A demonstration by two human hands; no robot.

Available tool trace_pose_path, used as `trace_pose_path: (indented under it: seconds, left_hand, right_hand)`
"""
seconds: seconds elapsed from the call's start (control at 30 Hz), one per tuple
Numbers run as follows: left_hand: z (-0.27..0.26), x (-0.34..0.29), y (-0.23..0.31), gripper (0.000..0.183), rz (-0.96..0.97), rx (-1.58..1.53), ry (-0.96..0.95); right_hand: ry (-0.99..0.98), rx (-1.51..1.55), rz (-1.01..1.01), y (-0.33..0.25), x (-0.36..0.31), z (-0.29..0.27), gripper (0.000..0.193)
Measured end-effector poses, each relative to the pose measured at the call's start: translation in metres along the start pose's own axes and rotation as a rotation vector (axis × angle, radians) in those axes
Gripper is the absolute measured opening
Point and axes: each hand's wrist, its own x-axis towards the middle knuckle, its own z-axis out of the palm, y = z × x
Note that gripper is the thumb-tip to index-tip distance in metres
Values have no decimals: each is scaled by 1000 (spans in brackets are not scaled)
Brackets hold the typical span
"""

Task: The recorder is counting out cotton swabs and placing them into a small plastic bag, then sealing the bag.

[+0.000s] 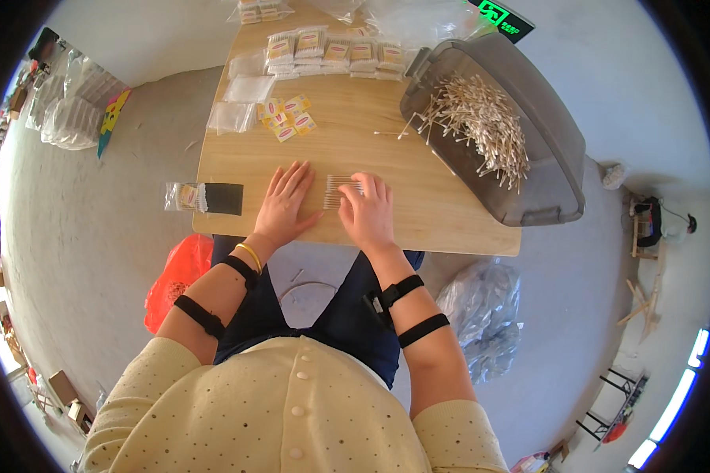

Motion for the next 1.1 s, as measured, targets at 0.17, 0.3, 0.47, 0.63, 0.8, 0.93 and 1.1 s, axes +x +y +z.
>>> trace_pose_path:
  seconds: [0.17, 0.3, 0.47, 0.63, 0.8, 0.93, 1.1]
  left_hand:
    - [1, 0, 0, 78, 0, 1, -4]
    - [1, -1, -1, 78, -3, 9, -7]
    - [0, 0, 0, 78, 0, 7, -11]
    - [1, 1, 0, 78, 0, 2, -7]
    - [1, 0, -1, 78, 0, -6, 2]
    - [1, 0, -1, 78, 2, -15, 6]
    - [2, 0, -2, 78, 0, -15, 8]
  right_hand:
    - [-21, -13, -21, 5, 0, 2, 19]
    - [-3, -1, -20, 2, 4, 0, 17]
    - [16, -16, -19, 7, 11, 2, 16]
    - [-4, -37, -25, 10, 14, 5, 16]
    - [-8, -37, -23, 7, 16, 1, 14]
    - [27, -51, -28, 9, 23, 2, 14]
    - [12, -64, -39, 11, 27, 5, 13]
